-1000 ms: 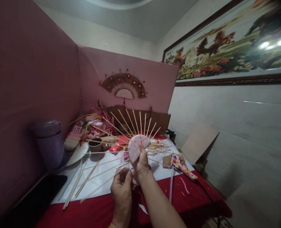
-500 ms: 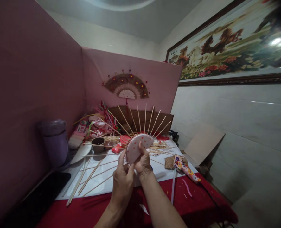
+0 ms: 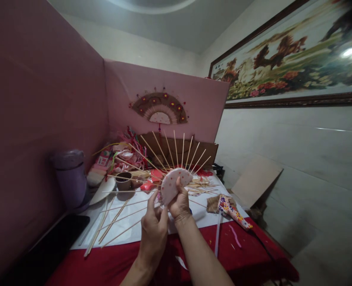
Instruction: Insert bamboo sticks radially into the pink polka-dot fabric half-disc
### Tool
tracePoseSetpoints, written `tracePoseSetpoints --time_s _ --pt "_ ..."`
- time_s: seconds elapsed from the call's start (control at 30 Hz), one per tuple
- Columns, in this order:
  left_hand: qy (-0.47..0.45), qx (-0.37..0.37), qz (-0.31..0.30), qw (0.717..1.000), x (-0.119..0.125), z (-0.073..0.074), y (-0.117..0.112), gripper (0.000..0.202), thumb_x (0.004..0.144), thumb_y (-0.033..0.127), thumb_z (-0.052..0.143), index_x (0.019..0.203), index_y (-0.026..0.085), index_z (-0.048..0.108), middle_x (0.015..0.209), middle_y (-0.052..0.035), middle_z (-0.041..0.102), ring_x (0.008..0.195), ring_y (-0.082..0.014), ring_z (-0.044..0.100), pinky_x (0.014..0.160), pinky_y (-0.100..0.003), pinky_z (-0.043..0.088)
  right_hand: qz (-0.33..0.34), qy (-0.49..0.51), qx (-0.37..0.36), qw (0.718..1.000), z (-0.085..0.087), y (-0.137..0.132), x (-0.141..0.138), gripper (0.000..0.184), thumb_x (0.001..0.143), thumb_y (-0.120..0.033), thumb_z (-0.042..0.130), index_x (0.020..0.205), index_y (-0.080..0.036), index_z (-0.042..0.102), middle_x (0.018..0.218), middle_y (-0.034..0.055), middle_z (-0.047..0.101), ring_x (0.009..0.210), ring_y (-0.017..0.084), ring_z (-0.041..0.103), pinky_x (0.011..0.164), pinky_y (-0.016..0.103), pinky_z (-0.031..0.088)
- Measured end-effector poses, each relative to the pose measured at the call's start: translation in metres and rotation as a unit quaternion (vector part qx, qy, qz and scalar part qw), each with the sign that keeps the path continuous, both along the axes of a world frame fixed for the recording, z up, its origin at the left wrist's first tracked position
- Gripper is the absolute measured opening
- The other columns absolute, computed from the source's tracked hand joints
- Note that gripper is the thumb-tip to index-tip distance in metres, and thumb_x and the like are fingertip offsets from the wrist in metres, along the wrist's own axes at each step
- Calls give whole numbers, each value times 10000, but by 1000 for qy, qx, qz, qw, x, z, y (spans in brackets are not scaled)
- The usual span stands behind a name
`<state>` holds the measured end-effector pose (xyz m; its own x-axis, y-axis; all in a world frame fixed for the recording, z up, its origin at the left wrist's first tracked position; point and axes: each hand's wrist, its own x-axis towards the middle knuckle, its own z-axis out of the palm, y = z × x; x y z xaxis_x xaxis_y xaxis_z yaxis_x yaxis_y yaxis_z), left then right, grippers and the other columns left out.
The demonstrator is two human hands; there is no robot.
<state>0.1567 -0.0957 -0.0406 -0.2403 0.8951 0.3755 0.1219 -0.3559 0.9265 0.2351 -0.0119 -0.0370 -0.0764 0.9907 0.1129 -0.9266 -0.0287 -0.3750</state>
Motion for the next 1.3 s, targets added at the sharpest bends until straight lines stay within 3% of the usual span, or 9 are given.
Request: tracePoseSetpoints --time_s 0.3,0.43,0.6,0.73,0.87,1.07,1.3 --pt "32 3 -21 999 2 -24 2 432 803 290 462 1213 158 426 527 68 452 481 -112 442 516 -220 368 -40 25 -42 998 -2 5 2 201 731 -335 622 825 -159 640 755 19 707 684 143 641 678 283 506" --pt "53 -5 -33 998 2 -23 3 448 804 288 455 1231 153 445 538 56 472 519 -125 468 553 -234 371 -47 22 -63 997 -1 4 1 173 709 -317 646 785 -162 632 718 5 701 644 130 632 633 257 501" --pt "61 -6 -42 997 1 -22 0 443 801 281 445 1222 144 467 551 47 484 523 -128 460 558 -239 371 -39 5 -29 999 -3 5 1 222 719 -359 628 823 -164 633 741 8 699 649 134 631 653 265 505" --pt "53 7 -33 998 -1 -25 -2 327 793 285 464 1096 169 504 578 43 512 522 -127 473 531 -232 367 -8 -17 17 1000 -1 2 1 305 738 -440 578 873 -171 628 778 24 692 715 158 631 682 298 507" --pt "24 -12 -35 999 -6 -26 -3 221 778 306 497 955 174 517 591 25 547 539 -135 510 512 -229 377 -24 -45 20 999 2 0 -1 351 730 -493 564 894 -187 616 755 14 678 695 154 620 685 306 506" --pt "22 -13 -38 999 -12 -23 -6 238 765 314 519 948 167 555 636 2 584 576 -140 540 527 -227 399 -7 -71 -11 997 2 -2 -5 413 735 -553 517 833 -161 602 647 24 649 644 175 614 627 333 518" --pt "71 -20 -6 997 -19 -26 -2 282 757 358 532 950 157 573 571 23 538 528 -136 497 518 -235 385 -15 -68 34 997 -2 1 -6 385 751 -541 506 871 -185 588 692 11 649 656 160 616 626 316 520"
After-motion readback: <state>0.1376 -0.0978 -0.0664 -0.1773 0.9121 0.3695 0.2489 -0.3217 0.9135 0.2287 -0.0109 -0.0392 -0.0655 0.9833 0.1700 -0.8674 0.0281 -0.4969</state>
